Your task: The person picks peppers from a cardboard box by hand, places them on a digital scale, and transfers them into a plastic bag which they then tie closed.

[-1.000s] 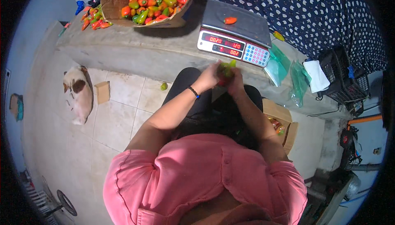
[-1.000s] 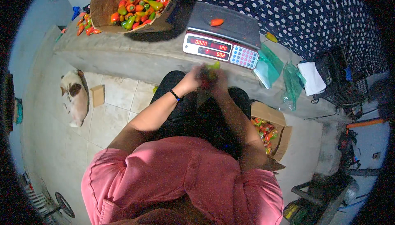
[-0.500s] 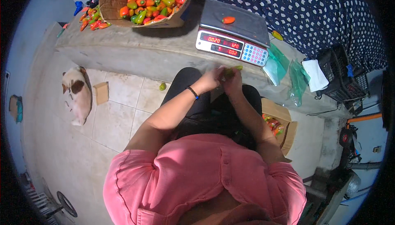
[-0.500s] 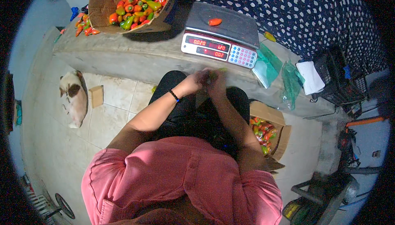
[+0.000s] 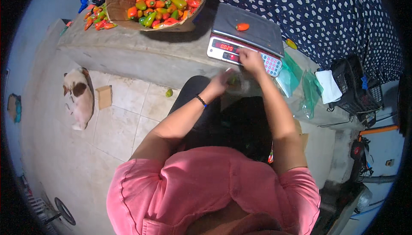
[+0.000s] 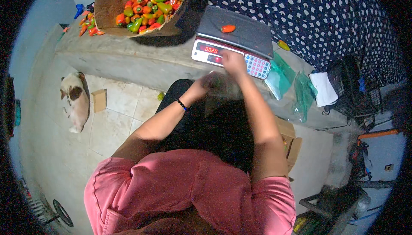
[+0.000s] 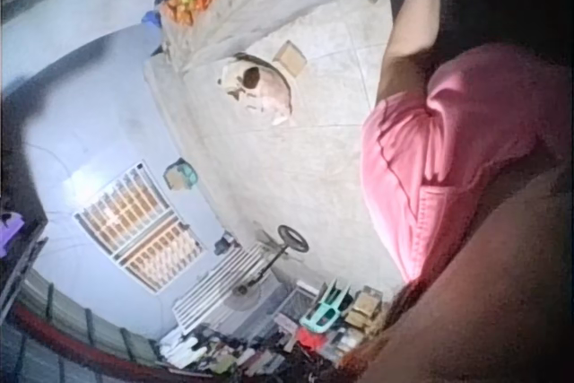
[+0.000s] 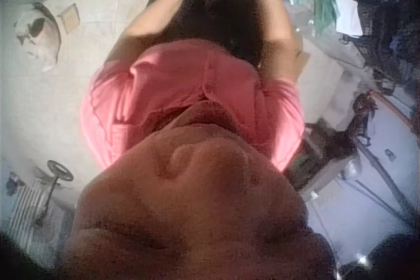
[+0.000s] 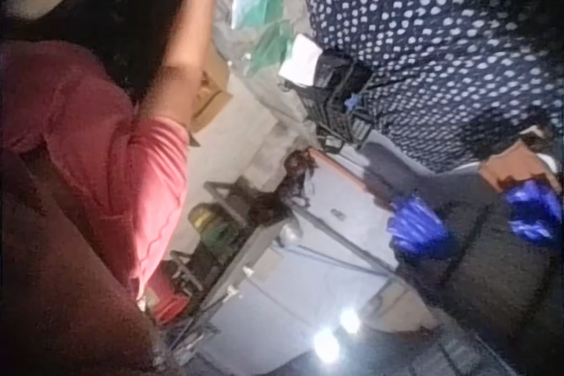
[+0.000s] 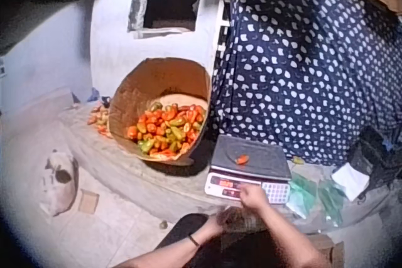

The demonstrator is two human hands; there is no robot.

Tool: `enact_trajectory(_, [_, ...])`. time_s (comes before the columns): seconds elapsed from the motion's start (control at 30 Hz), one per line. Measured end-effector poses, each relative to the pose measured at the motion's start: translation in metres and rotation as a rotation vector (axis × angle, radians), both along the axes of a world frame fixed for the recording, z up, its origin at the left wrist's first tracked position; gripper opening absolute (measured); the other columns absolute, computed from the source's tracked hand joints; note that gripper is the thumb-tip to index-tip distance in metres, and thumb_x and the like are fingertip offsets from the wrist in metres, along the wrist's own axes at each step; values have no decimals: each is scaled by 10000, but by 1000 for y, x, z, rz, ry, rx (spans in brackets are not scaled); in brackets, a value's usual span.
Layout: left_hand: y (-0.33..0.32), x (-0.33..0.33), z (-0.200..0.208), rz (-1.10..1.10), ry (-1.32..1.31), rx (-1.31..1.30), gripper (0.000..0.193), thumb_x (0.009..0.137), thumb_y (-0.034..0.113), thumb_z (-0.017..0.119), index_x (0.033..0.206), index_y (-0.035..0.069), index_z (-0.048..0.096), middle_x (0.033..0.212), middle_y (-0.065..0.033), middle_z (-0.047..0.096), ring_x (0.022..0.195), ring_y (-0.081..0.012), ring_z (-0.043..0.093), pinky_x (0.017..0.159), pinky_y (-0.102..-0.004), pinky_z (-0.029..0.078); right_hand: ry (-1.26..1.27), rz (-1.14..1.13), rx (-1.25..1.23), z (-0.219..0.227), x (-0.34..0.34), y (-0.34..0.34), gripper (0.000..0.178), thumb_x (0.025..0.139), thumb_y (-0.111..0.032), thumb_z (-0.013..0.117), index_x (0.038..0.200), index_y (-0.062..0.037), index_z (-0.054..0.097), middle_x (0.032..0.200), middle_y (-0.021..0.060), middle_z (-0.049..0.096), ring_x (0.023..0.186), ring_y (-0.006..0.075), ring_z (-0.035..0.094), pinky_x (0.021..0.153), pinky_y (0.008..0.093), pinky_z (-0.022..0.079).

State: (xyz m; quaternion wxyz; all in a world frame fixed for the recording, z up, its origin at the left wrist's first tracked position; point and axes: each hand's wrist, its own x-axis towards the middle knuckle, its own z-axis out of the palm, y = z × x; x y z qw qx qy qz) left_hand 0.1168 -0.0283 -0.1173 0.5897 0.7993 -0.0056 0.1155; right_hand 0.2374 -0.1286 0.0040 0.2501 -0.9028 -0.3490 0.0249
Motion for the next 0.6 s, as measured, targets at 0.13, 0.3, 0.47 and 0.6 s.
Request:
enact_trajectory(0.13, [2, 3, 2, 19, 28, 143, 597, 753, -29, 475, 1326, 69, 340, 1280, -171, 456, 1167, -245, 459, 977, -313, 358, -390, -33, -112, 11, 65, 36, 433, 790, -118, 491, 1212, -214, 496, 1183, 117, 527, 1029, 340, 534, 844, 403, 450])
enact_trajectory(0.3, [7, -11, 36, -91, 3, 84, 667, 665, -39, 464, 1314, 6, 315, 1276, -211, 425, 1210, -306, 393, 981, -326, 336, -681, -28, -357, -8, 115, 55, 407, 767, -165, 561, 1154, -276, 509, 1282, 26, 469, 1155, 376, 416, 937, 566, 305])
enact_trajectory(0.47, [7, -6, -2, -21, -137, 266, 643, 678, -57, 463, 1303, 11, 331, 1253, -207, 443, 1167, -294, 436, 953, -322, 358, -423, -55, -151, 11, 85, 56, 337, 747, -224, 595, 1074, -200, 515, 1033, 113, 592, 1050, 344, 490, 895, 499, 344])
enact_trajectory(0.6, [5, 3, -7, -133, 203, -559, 624, 723, -37, 475, 1322, 95, 359, 1108, -165, 537, 967, -226, 523, 809, -308, 419, 127, 35, 545, -20, 24, -1, 310, 727, -200, 604, 993, -73, 504, 840, 126, 601, 774, 269, 606, 696, 393, 468])
